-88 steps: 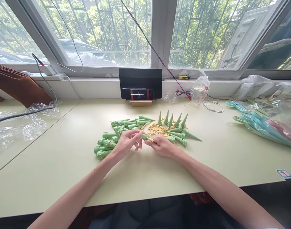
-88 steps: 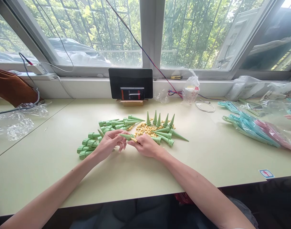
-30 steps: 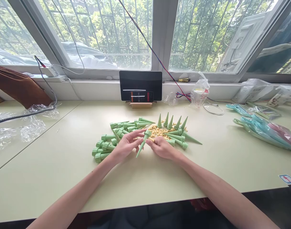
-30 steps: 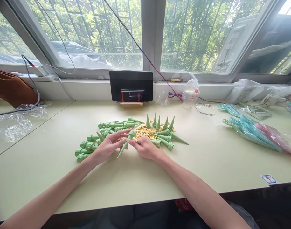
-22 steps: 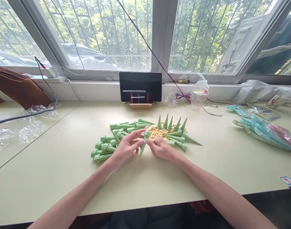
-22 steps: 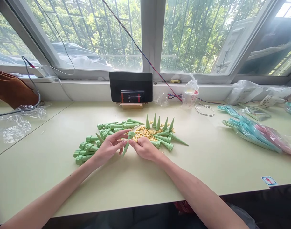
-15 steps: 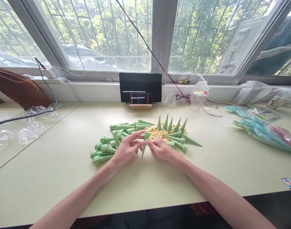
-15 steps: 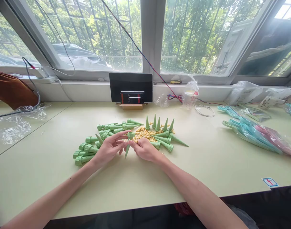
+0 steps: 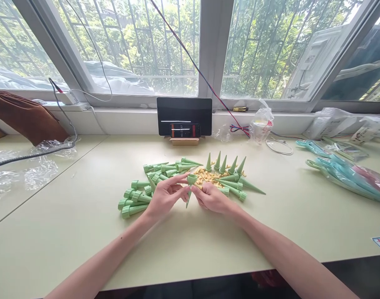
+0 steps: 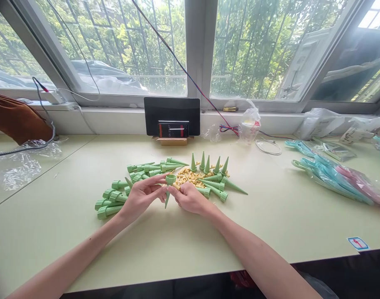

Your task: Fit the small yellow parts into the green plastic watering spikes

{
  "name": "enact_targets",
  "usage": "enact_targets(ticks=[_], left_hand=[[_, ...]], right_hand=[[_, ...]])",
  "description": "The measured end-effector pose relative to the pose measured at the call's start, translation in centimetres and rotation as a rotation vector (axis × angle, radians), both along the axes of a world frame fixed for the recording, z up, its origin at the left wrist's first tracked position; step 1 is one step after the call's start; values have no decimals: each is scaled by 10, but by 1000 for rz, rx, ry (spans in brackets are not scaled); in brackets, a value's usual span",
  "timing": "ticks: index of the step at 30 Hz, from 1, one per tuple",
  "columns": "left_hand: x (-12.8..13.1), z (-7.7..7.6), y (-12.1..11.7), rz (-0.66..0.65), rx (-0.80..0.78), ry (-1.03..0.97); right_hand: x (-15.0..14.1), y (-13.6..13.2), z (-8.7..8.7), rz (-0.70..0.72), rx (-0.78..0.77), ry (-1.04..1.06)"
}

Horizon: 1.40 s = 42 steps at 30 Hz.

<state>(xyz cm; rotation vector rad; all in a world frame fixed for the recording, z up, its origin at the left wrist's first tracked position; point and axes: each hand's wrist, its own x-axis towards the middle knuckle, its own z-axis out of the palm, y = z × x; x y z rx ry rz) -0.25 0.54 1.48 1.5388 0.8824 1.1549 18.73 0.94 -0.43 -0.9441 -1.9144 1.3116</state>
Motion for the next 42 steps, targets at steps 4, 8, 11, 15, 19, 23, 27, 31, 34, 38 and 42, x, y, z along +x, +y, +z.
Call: enact_targets(ticks=[4,8,11,15,19,23,27,31,34,38,42], left_hand=[[1,5,-1,16,-17,-6],[1,8,-2,46,-29,2],[1,9,-3,61,-49,4],[1,11,-4,67,-65,1],[2,16,-6,58,-67,9],[3,22,-9,66,-85,40],[4,22,-9,77,-120,56],[2,19,-8,73,-130,39],[1,17,-7,66,-133,30],[-1,16,-6,59,-133,32],[-2,14,-6,35,-120,2]], right_hand=[[0,0,0,0,-7,4],[0,0,-1,-10,-10,10],[0,0,-2,-8,-15,20],[0,-1,-1,2,-14,20],[-1,-2,-1,7,55,7],[-3,-4,0,-37,204,-30],[-3,-5,2,-28,294,-82],[-4,-6,4,-12,320,-69],[-4,-7,3,-23,308,-33],[-5,-7,-1,-19,241,-26],[-4,-7,-5,-28,151,-21]])
